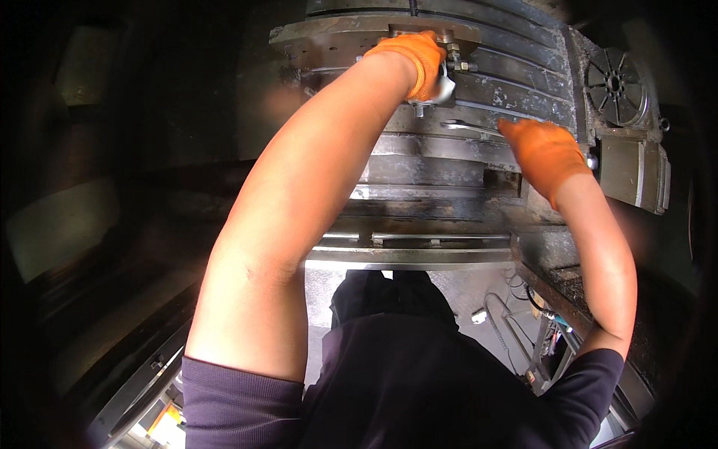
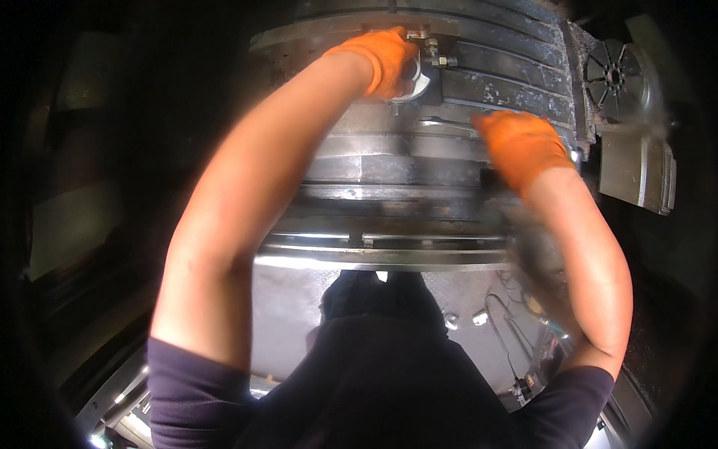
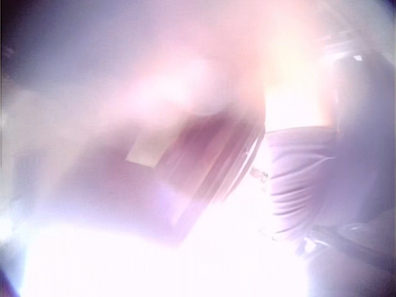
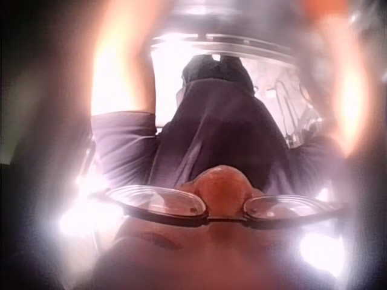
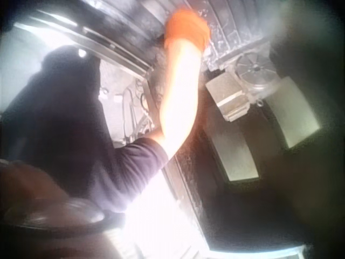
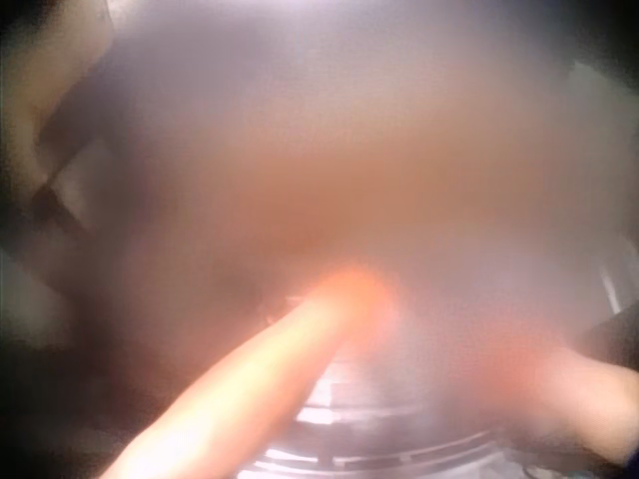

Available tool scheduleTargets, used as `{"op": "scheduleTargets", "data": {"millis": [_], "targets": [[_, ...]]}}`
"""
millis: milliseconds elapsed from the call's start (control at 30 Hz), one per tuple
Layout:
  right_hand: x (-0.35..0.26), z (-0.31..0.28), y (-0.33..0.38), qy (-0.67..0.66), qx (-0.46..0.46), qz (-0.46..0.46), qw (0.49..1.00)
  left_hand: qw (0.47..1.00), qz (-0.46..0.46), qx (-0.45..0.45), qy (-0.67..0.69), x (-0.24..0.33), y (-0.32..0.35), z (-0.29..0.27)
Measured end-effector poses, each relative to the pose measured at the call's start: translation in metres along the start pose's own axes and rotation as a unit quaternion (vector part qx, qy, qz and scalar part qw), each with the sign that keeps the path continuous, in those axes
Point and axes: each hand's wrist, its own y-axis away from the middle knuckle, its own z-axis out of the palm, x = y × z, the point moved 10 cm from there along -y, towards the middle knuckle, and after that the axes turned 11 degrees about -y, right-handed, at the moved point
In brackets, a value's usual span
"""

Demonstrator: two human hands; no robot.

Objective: The person opens a CNC machine door, walks through the workshop, and returns to the machine. They use a wrench to loosen and remove a metal part from a vise, then place it on the floor. They pick up another metal part, place it in the vise, and tighten it with the wrench before closing the machine door.

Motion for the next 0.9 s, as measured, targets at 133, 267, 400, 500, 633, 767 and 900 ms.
{"op": "scheduleTargets", "data": {"millis": [133,267,400,500,633,767,900], "targets": [[-0.047,-0.013,-0.02,0.12,-0.045,-0.035,0.991,0.998,0.001,-0.065,-0.008,-0.003,-0.006,0.014],[-0.079,-0.024,-0.04,0.172,-0.084,-0.001,0.982,0.997,-0.024,-0.067,0.003,-0.005,-0.004,0.014],[-0.088,-0.028,-0.061,0.114,-0.115,0.071,0.984,0.998,-0.023,-0.061,-0.011,-0.008,-0.003,0.015],[-0.093,-0.017,-0.074,0.185,-0.157,0.082,0.967,0.993,-0.054,-0.077,0.065,-0.013,-0.006,0.018],[-0.114,-0.024,-0.069,0.218,-0.182,0.068,0.956,0.999,-0.012,-0.013,0.044,-0.011,-0.006,0.011],[-0.108,0.006,-0.099,0.207,-0.182,0.072,0.959,0.993,-0.036,-0.014,0.113,-0.021,-0.043,0.033],[-0.114,0.02,-0.103,0.251,-0.245,0.039,0.936,0.993,-0.036,-0.002,0.109,-0.022,-0.052,0.041]]}}
